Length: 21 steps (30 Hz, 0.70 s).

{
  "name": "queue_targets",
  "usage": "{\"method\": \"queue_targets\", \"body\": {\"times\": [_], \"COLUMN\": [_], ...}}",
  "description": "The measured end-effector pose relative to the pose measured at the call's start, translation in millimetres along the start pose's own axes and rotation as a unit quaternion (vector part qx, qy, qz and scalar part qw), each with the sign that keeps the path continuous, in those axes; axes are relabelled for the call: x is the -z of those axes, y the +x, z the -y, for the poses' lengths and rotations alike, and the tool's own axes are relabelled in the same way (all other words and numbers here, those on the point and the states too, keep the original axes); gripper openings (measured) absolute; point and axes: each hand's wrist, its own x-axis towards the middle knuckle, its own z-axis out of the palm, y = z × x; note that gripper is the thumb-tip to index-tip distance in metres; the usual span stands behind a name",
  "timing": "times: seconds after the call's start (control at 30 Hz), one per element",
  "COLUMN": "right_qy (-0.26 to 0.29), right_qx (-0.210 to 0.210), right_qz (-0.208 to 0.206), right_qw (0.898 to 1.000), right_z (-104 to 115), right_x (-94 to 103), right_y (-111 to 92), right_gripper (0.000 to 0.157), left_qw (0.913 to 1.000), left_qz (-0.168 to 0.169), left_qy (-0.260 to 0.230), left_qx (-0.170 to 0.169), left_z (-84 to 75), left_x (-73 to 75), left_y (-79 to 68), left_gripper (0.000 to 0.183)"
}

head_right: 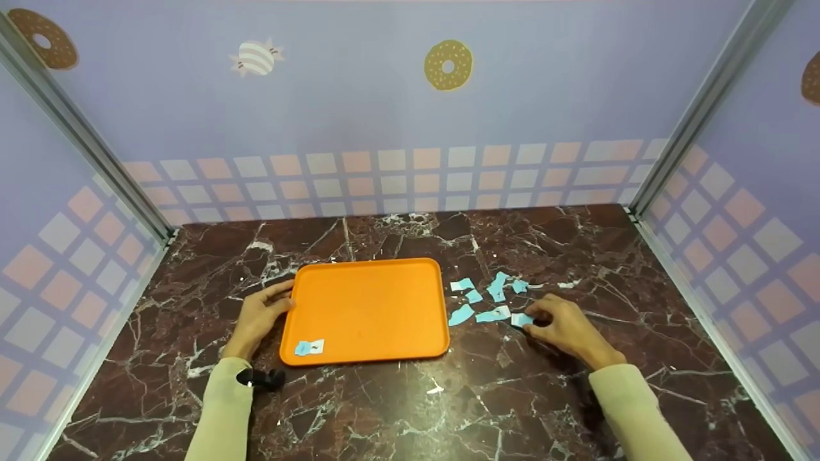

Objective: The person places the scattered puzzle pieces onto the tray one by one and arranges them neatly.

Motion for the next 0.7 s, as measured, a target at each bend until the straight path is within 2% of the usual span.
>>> {"method": "queue_targets", "body": {"times": [0.2, 0.5, 0.7], "right_qy": [0.010, -0.023, -0.001], "right_qx": [0.013, 0.026, 0.049], "right_qz": [-0.013, -0.028, -0.035], "right_qw": [1.000, 0.999, 0.998], "right_z": [4.7, 21.4, 34.7], "right_x": [-4.3, -7.6, -11.7], "right_y": [3.7, 17.9, 28.6], "right_gripper": [0.019, 0.023, 0.023], "left_qw": [0.9999, 1.0000, 1.0000], "left_qz": [0.003, 0.001, 0.002], "left_qy": [-0.009, -0.001, -0.002], "left_qx": [-0.004, 0.000, 0.007], "left_z": [-1.4, 0.1, 1.1], "left_x": [0.5, -0.1, 1.3], "left_y": [-0.6, -0.3, -0.2], "left_gripper": [0.043, 0.044, 0.044]}}
